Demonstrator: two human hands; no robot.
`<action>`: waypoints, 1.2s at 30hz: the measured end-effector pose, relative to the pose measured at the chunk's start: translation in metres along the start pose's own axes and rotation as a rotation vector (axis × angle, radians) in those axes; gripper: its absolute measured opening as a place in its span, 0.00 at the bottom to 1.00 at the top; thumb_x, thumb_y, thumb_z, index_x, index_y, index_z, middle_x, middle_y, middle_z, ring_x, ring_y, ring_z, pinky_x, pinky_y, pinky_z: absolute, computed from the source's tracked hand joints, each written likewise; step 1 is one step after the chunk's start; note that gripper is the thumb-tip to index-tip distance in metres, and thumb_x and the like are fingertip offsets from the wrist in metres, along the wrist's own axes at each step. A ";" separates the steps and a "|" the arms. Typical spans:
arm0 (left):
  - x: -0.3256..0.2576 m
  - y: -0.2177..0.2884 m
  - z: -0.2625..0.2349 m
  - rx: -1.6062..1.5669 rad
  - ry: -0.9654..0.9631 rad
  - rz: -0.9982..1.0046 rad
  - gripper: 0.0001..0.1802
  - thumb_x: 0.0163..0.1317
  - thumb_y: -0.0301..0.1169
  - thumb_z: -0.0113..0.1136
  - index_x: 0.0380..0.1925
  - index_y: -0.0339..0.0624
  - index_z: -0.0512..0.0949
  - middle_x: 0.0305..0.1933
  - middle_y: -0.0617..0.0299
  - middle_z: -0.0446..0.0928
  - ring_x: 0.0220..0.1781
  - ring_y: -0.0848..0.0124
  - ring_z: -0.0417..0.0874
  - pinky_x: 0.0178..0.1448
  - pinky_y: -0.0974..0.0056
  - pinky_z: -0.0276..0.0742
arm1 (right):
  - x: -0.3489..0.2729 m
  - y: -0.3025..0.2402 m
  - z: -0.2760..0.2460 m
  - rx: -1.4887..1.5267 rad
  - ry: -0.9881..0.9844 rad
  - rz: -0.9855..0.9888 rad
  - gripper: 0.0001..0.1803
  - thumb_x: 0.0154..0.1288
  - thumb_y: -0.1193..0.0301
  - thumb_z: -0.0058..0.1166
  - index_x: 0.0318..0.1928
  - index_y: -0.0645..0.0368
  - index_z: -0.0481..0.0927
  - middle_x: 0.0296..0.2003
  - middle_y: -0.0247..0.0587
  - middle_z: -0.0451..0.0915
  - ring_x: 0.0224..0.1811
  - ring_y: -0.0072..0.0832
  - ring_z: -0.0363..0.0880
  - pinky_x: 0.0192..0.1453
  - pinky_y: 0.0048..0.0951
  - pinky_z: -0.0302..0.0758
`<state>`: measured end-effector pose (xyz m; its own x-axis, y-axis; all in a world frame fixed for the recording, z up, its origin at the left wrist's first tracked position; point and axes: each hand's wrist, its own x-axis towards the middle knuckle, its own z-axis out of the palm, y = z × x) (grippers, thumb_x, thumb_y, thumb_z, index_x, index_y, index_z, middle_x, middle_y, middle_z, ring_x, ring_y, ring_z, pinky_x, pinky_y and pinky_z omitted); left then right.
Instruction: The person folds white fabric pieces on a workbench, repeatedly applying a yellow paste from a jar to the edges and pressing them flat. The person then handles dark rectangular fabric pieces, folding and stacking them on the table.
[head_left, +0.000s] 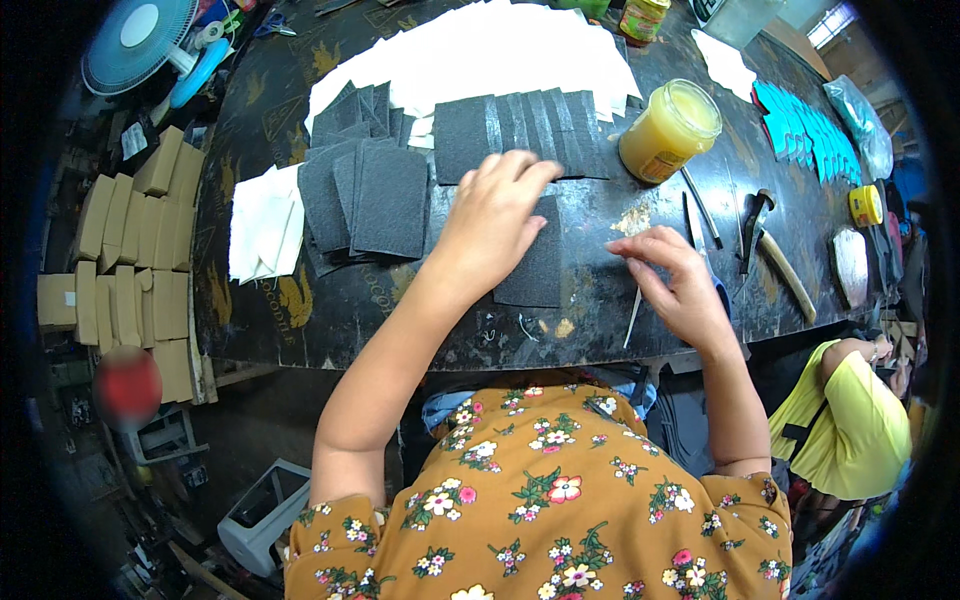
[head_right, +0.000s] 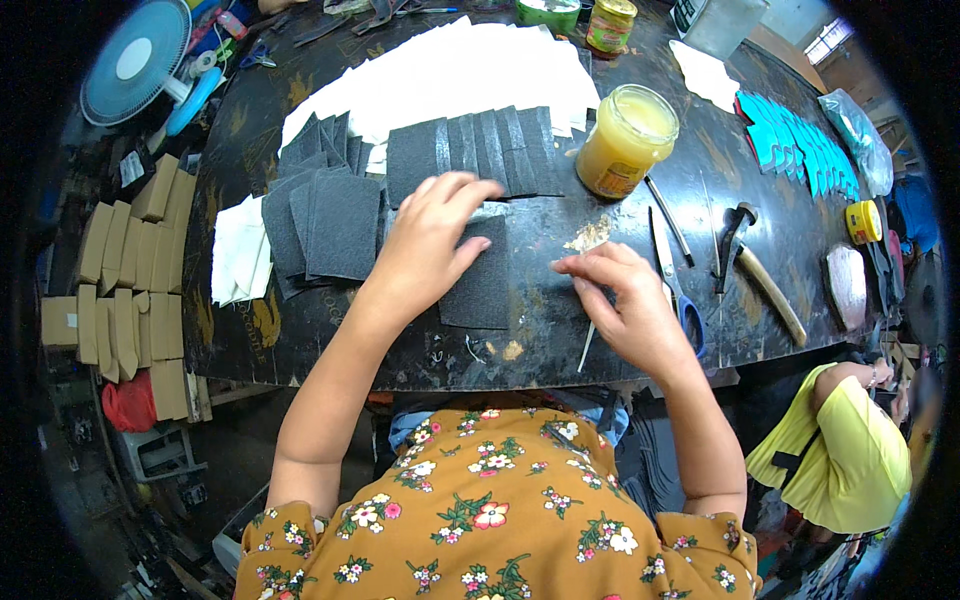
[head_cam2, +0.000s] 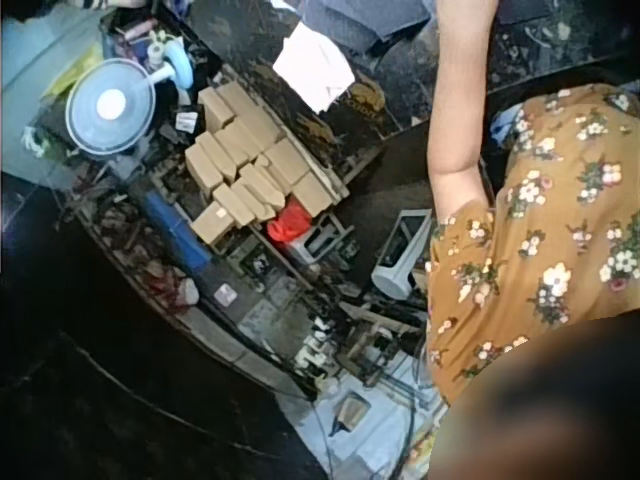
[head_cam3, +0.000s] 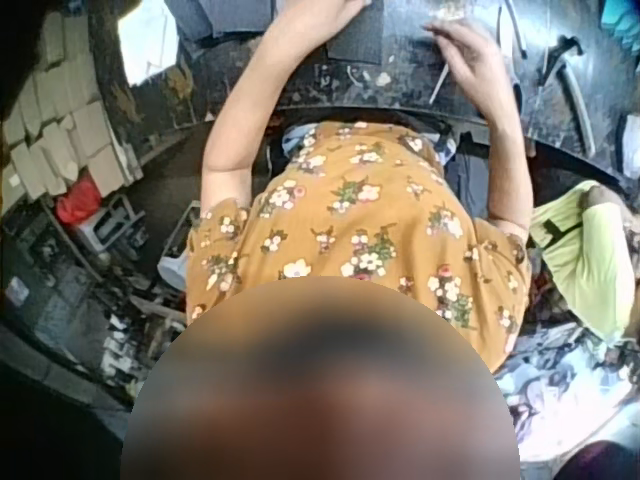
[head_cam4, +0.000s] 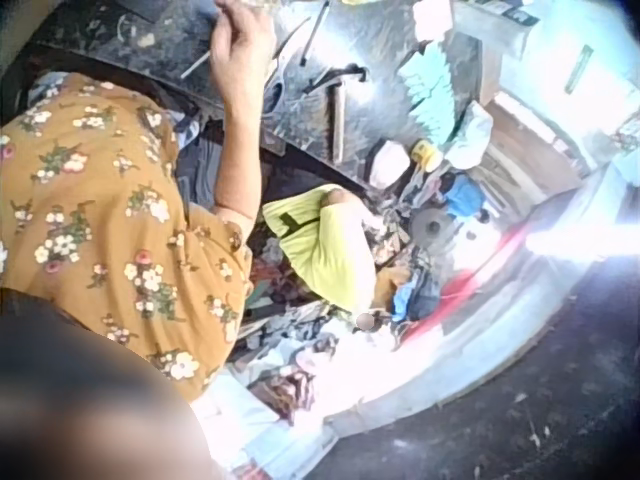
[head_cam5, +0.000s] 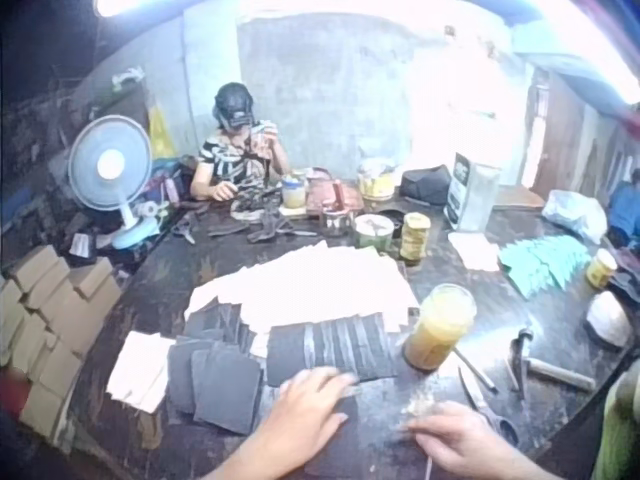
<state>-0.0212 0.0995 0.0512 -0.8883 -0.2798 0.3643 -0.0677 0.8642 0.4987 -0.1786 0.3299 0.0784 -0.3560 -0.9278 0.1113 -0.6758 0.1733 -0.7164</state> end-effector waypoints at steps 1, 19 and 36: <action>-0.009 -0.002 -0.003 -0.017 0.030 -0.037 0.26 0.61 0.25 0.75 0.61 0.44 0.84 0.55 0.54 0.82 0.63 0.51 0.82 0.65 0.46 0.79 | 0.002 0.006 0.007 0.031 0.007 0.003 0.17 0.77 0.81 0.57 0.61 0.63 0.88 0.47 0.47 0.85 0.54 0.39 0.85 0.64 0.38 0.79; -0.042 -0.004 0.004 0.012 -0.043 -0.214 0.21 0.65 0.32 0.75 0.57 0.43 0.86 0.62 0.55 0.81 0.69 0.53 0.79 0.73 0.48 0.74 | -0.007 0.008 0.059 -0.276 -0.022 -0.437 0.23 0.57 0.76 0.68 0.56 0.50 0.91 0.47 0.35 0.84 0.49 0.38 0.81 0.54 0.42 0.75; -0.022 -0.006 -0.016 -0.367 0.078 -0.310 0.13 0.67 0.23 0.71 0.50 0.38 0.81 0.52 0.56 0.83 0.61 0.60 0.84 0.69 0.55 0.76 | -0.009 0.013 0.061 0.141 0.161 -0.062 0.25 0.62 0.88 0.61 0.59 0.57 0.86 0.55 0.47 0.80 0.52 0.38 0.84 0.58 0.39 0.83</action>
<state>0.0061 0.0937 0.0526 -0.8140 -0.5434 0.2052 -0.1470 0.5345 0.8323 -0.1449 0.3199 0.0255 -0.4228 -0.8685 0.2587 -0.6064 0.0590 -0.7930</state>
